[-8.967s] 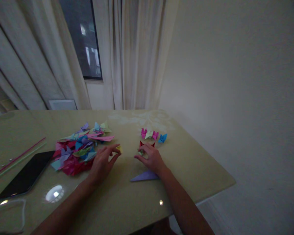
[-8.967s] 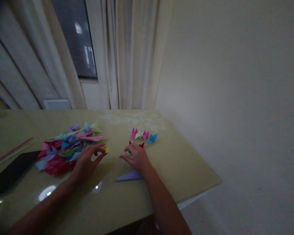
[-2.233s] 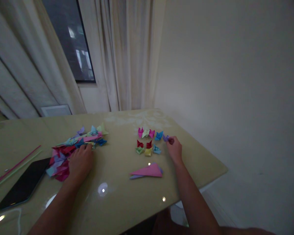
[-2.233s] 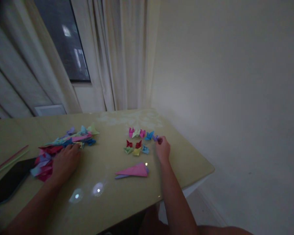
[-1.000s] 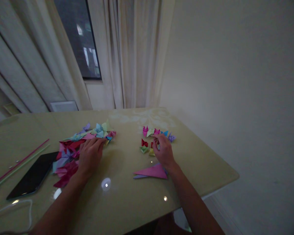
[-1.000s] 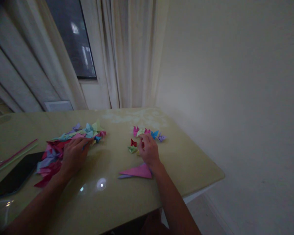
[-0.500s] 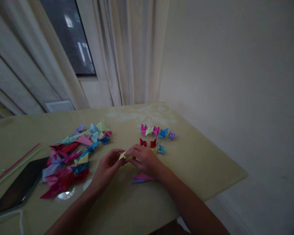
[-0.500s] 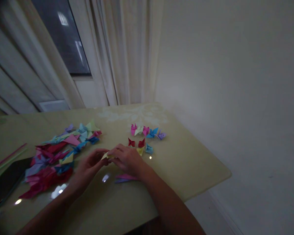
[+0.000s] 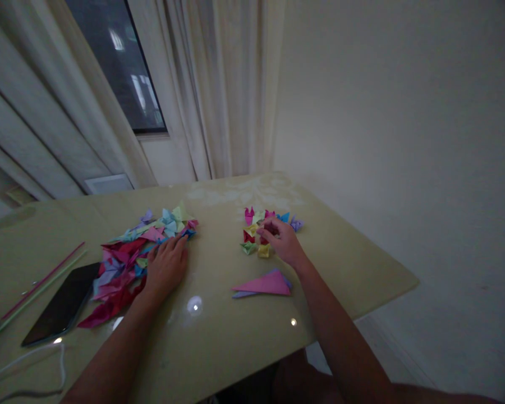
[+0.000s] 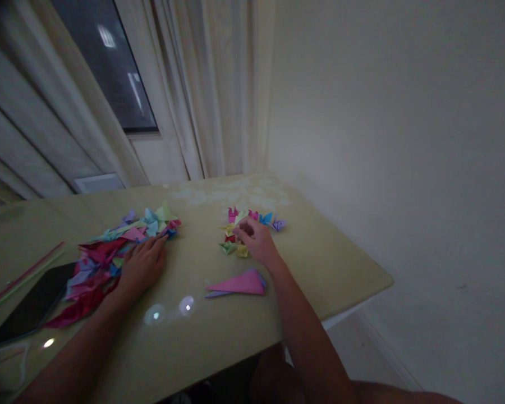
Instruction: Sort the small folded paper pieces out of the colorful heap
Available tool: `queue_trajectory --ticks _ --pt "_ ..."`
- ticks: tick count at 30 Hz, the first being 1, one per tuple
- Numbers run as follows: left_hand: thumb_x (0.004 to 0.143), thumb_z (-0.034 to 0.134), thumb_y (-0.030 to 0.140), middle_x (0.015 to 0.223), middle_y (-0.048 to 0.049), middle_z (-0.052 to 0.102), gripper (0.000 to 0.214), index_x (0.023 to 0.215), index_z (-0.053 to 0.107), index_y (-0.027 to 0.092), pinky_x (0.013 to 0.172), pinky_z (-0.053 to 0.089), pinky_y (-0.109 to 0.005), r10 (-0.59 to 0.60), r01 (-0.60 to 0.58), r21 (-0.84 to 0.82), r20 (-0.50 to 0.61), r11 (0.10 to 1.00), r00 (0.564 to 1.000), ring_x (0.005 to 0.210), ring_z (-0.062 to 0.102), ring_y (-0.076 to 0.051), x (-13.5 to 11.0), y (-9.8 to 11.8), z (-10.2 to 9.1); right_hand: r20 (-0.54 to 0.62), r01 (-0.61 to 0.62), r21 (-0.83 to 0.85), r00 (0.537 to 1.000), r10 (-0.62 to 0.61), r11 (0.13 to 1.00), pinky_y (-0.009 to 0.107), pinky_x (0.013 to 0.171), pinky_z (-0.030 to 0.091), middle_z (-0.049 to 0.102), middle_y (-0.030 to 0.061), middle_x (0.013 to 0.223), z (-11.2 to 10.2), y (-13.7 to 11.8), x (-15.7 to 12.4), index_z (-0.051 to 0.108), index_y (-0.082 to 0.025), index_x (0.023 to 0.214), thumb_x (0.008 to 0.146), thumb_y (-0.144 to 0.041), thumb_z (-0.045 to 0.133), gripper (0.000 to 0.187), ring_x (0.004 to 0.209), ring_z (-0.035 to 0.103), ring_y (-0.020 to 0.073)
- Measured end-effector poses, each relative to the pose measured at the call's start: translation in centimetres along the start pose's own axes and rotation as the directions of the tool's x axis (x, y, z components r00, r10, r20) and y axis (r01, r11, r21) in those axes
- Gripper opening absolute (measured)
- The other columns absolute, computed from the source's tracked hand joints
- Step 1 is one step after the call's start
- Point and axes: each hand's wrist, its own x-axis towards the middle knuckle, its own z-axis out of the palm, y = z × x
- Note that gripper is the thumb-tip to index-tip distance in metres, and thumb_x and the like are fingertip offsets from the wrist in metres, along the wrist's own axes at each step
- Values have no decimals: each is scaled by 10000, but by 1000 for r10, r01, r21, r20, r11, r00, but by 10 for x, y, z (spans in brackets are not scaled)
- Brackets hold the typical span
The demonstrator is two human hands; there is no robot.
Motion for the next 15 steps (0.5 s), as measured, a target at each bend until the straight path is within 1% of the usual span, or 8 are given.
queue_trajectory --ticks 2,4,6,9,12,15 --pt "1056 350 279 1402 -154 683 454 1424 601 192 1175 353 -525 -6 6 9 24 1000 1000 1312 604 -316 2 2 0 32 44 -56 999 -43 997 272 666 503 680 5 773 3 3 -1 693 -193 914 958 -435 709 246 689 643 161" --pt "1057 351 280 1357 -163 700 456 1433 582 165 1147 381 -511 -10 10 15 25 1000 1000 1275 621 -316 3 3 1 126 140 -133 984 -124 981 279 733 504 700 31 858 11 4 -2 732 -184 893 947 -366 745 191 784 659 169" --pt "1061 352 300 1352 -173 691 471 1463 556 160 1112 407 -515 -19 18 22 23 1000 1000 1266 616 -329 4 3 1 231 237 -213 955 -187 948 292 809 500 701 48 931 23 2 -5 760 -182 866 922 -298 788 132 880 663 181" --pt "1068 359 340 1440 -176 623 468 1464 576 218 1073 427 -530 -31 31 23 23 999 999 1299 579 -353 4 1 3 349 335 -375 915 -203 864 323 877 479 697 54 964 35 0 -8 782 -186 872 886 -248 831 80 949 650 202" --pt "1076 339 329 1568 -153 537 461 1452 597 259 1096 396 -572 5 -5 -19 22 1000 1000 1384 518 -368 4 1 6 384 371 -532 907 -173 761 362 911 451 703 66 986 37 -2 -10 786 -184 890 878 -255 839 89 988 637 228" --pt "1074 342 303 1554 -130 579 455 1442 606 254 1120 365 -574 53 -52 -77 13 996 999 1382 539 -344 5 -1 10 364 362 -605 918 -157 709 379 916 446 707 77 989 35 -1 -10 774 -180 886 864 -299 857 148 999 631 245"
